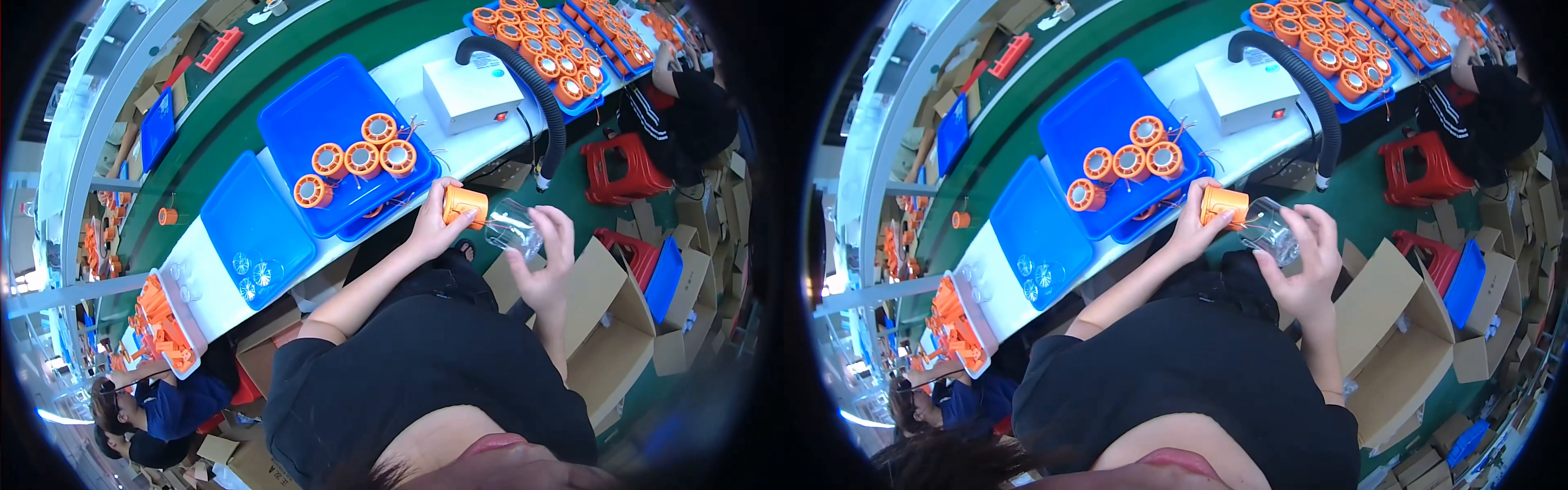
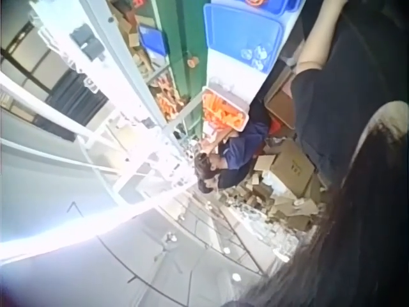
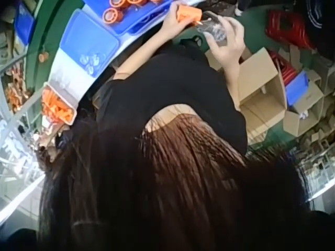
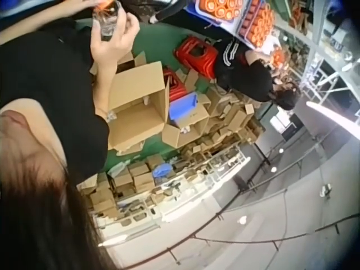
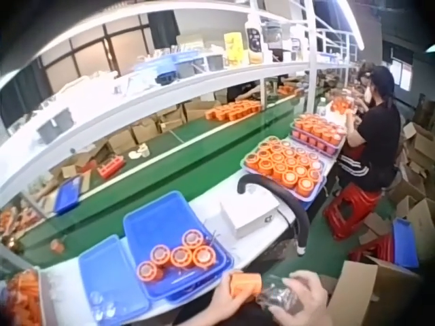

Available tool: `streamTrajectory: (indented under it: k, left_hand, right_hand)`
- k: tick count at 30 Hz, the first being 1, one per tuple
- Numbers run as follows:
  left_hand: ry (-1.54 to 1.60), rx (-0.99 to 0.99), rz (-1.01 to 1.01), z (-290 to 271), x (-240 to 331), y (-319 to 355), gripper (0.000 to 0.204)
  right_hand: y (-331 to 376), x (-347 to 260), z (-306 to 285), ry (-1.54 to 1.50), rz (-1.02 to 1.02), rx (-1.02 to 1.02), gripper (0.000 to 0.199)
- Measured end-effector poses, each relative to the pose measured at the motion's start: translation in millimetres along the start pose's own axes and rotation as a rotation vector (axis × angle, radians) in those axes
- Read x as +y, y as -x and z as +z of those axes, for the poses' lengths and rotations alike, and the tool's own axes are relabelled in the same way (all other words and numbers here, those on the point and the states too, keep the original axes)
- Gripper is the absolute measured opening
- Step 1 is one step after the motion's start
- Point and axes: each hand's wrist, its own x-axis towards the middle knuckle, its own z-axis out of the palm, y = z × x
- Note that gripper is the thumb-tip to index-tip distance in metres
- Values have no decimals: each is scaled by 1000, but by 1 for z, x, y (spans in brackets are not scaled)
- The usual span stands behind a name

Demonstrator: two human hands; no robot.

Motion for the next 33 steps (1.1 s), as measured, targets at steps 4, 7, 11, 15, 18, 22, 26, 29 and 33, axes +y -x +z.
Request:
streamTrajectory:
  k: [4,7,11,15,18,22,26,29,33]
  left_hand:
    - [-40,36,52,-12,6,9,40]
    - [58,25,69,-18,13,18,39]
    - [304,-7,42,-27,18,29,38]
    - [343,-16,28,-33,19,36,37]
    - [276,-7,51,-33,22,39,38]
    - [107,-117,222,-36,26,41,40]
    - [33,-33,399,-33,19,36,41]
    - [245,8,169,-27,23,38,38]
    - [227,-156,151,-31,27,28,37]
  right_hand:
    - [-2,-2,16,29,12,-142,45]
    - [4,10,30,-224,176,-190,43]
    - [9,9,36,-757,513,-265,39]
    - [12,-2,38,-846,621,-360,39]
    - [17,-5,39,-823,604,-326,41]
    - [18,0,35,-844,637,-346,42]
    - [15,0,29,-931,743,-501,41]
    - [16,-6,27,-833,512,-326,44]
    - [10,-12,16,-418,253,-406,56]
